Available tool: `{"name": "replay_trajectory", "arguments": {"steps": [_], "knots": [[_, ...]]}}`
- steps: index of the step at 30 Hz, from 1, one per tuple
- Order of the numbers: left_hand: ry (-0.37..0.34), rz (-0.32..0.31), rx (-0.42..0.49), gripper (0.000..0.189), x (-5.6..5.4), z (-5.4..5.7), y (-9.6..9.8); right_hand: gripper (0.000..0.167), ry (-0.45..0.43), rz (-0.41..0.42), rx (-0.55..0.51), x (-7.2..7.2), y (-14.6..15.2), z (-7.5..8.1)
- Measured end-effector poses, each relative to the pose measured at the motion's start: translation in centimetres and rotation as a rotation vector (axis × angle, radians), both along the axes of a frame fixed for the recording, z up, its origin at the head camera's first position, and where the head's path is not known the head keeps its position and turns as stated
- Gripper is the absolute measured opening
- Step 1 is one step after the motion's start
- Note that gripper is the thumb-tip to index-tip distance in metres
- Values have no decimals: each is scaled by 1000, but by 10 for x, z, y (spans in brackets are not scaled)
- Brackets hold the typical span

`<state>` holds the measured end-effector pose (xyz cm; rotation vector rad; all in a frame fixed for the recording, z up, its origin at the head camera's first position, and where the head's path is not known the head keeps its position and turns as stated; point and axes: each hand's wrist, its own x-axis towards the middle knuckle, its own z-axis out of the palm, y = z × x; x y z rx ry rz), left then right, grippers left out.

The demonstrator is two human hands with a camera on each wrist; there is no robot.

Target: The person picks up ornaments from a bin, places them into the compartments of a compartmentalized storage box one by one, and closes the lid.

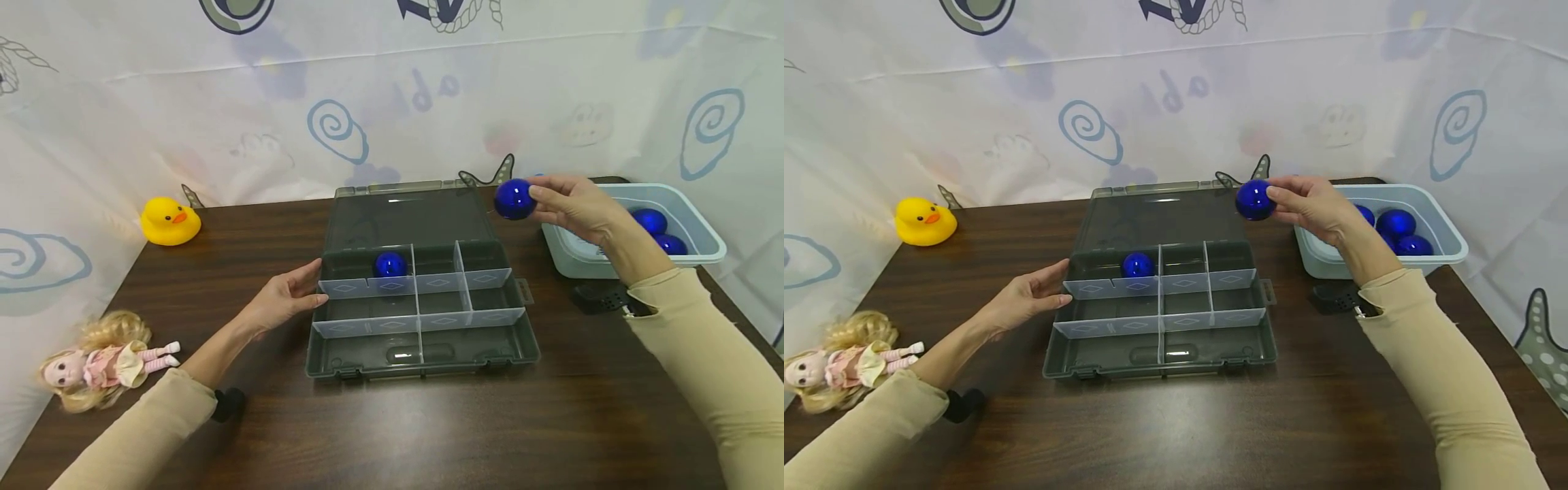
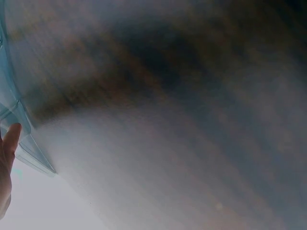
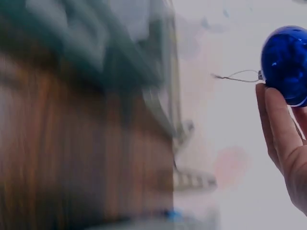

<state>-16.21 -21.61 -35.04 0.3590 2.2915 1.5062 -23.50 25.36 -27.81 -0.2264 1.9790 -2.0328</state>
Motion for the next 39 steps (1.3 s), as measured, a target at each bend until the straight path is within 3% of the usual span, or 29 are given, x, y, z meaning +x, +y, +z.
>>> {"name": "replay_trajectory", "arguments": {"steps": [8,13,20,27,39], "knots": [[-2,1,-4,78,-1,-1,-1,37,-93,131,22,0,-63,-8],[-6,-2,1,78,0,-1,-1,38,-79,160,189,1,-85,-15],[-5,-9,4,77,-1,-1,-1,37,165,155,554,10,-106,-28],[-1,-7,-5,78,0,-2,-2,33,440,108,726,20,-117,-32],[-4,-13,-15,79,1,1,-1,39,465,157,802,20,-120,-33]]}}
